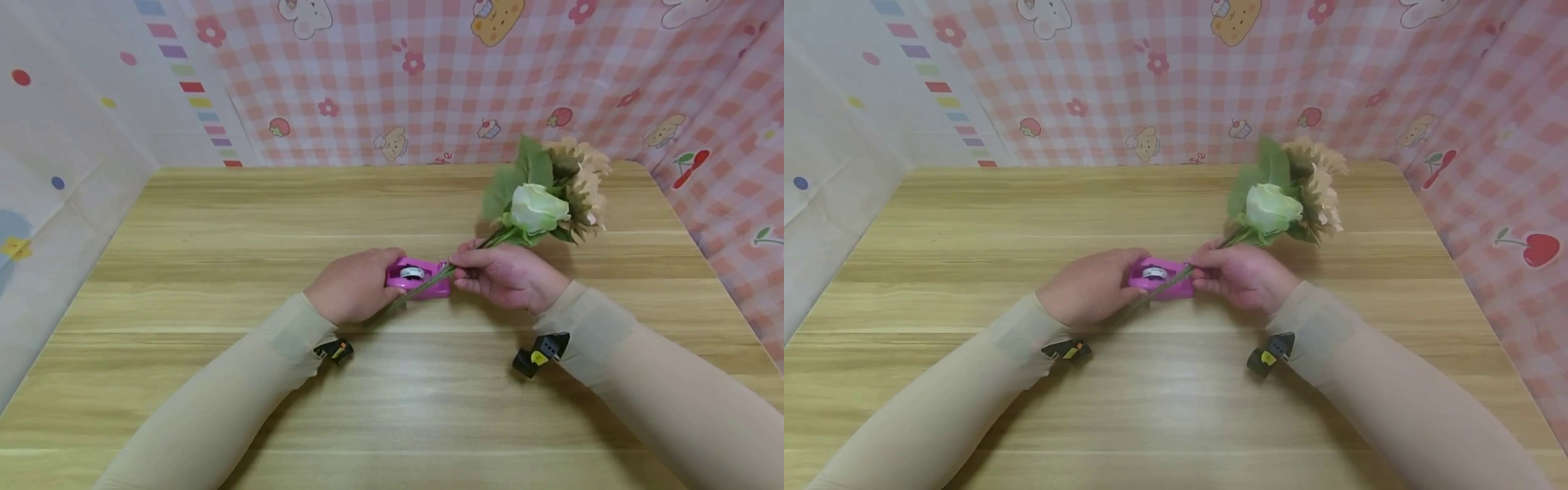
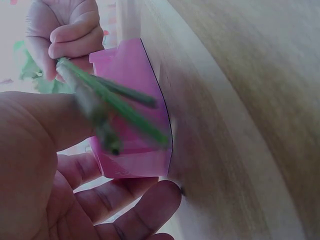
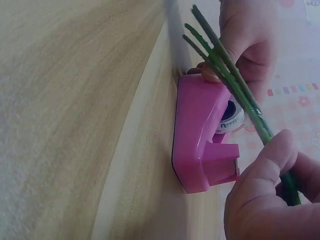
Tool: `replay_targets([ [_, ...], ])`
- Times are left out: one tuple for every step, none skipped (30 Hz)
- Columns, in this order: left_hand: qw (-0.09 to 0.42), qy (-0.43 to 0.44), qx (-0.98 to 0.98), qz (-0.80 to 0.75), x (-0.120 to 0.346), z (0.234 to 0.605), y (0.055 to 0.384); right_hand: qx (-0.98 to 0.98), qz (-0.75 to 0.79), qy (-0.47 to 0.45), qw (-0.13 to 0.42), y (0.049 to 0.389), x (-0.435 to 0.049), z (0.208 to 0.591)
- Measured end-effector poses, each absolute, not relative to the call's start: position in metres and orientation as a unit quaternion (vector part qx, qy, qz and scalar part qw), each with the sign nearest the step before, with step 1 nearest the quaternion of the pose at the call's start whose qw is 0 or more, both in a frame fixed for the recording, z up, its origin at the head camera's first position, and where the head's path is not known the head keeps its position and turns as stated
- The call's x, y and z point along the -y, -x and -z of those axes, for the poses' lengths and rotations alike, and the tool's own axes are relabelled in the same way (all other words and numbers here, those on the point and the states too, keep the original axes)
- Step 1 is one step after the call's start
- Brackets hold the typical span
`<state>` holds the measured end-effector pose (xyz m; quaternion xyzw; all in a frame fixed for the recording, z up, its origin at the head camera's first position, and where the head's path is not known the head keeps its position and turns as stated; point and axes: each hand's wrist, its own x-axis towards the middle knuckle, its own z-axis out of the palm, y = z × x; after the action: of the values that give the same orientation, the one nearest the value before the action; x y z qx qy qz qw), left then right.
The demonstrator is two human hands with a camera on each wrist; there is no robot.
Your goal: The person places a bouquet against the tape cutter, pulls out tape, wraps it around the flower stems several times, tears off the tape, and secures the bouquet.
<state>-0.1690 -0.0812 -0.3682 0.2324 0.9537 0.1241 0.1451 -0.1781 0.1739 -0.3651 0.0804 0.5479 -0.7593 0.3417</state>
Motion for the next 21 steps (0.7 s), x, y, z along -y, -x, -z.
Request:
replay_targets([
  [0.143,-0.233,-0.954,-0.124,0.0812,0.3686,0.169,-0.546,0.761,-0.079,0.341,0.1784,-0.1736,0.3656],
  [0.141,-0.235,-0.954,-0.124,0.0811,0.3688,0.1691,-0.544,0.763,-0.079,0.34,0.1786,-0.1734,0.3659],
  [0.14,-0.235,-0.954,-0.124,0.0812,0.3689,0.169,-0.542,0.765,-0.08,0.339,0.1787,-0.1733,0.3664],
  [0.14,-0.235,-0.954,-0.123,0.0813,0.3688,0.1689,-0.541,0.766,-0.081,0.338,0.1789,-0.1733,0.367],
  [0.14,-0.235,-0.954,-0.123,0.0812,0.3687,0.1688,-0.54,0.767,-0.084,0.337,0.1789,-0.173,0.3672],
  [0.14,-0.235,-0.954,-0.123,0.0812,0.3684,0.1686,-0.539,0.768,-0.087,0.336,0.1789,-0.1733,0.3676],
  [0.14,-0.236,-0.954,-0.122,0.0812,0.3681,0.1685,-0.538,0.768,-0.091,0.335,0.1787,-0.1732,0.3677],
  [0.139,-0.236,-0.954,-0.122,0.0811,0.3678,0.1683,-0.538,0.768,-0.094,0.334,0.1784,-0.1734,0.3678],
  [0.139,-0.237,-0.954,-0.122,0.0812,0.3675,0.1682,-0.538,0.768,-0.097,0.333,0.1782,-0.1735,0.3678],
  [0.138,-0.238,-0.954,-0.122,0.0813,0.3673,0.168,-0.538,0.769,-0.101,0.331,0.178,-0.1736,0.3677],
  [0.138,-0.239,-0.953,-0.122,0.0813,0.3671,0.1679,-0.537,0.769,-0.104,0.329,0.1777,-0.1736,0.3676],
  [0.138,-0.239,-0.953,-0.122,0.0814,0.367,0.1677,-0.537,0.77,-0.107,0.327,0.1776,-0.1737,0.3676],
  [0.137,-0.24,-0.953,-0.121,0.0814,0.3669,0.1676,-0.536,0.772,-0.11,0.324,0.1774,-0.1736,0.3677],
  [0.137,-0.24,-0.954,-0.121,0.0815,0.3668,0.1676,-0.536,0.772,-0.112,0.321,0.1772,-0.1734,0.3677],
  [0.137,-0.239,-0.954,-0.12,0.0816,0.3667,0.1676,-0.536,0.773,-0.114,0.318,0.1772,-0.1733,0.3679],
  [0.138,-0.239,-0.954,-0.12,0.0816,0.3667,0.1676,-0.536,0.775,-0.115,0.314,0.1771,-0.173,0.368],
  [0.138,-0.238,-0.954,-0.12,0.0815,0.3667,0.1676,-0.536,0.776,-0.117,0.311,0.1769,-0.1728,0.3683],
  [0.139,-0.237,-0.954,-0.119,0.0815,0.3667,0.1675,-0.537,0.777,-0.12,0.306,0.1766,-0.1724,0.3684],
  [0.139,-0.237,-0.954,-0.119,0.0815,0.3666,0.1675,-0.537,0.778,-0.122,0.302,0.1763,-0.1721,0.3686],
  [0.14,-0.237,-0.954,-0.119,0.0816,0.3664,0.1674,-0.536,0.78,-0.125,0.298,0.1758,-0.1718,0.3687],
  [0.14,-0.237,-0.954,-0.119,0.0816,0.3664,0.1674,-0.535,0.782,-0.126,0.294,0.1755,-0.1714,0.3689],
])
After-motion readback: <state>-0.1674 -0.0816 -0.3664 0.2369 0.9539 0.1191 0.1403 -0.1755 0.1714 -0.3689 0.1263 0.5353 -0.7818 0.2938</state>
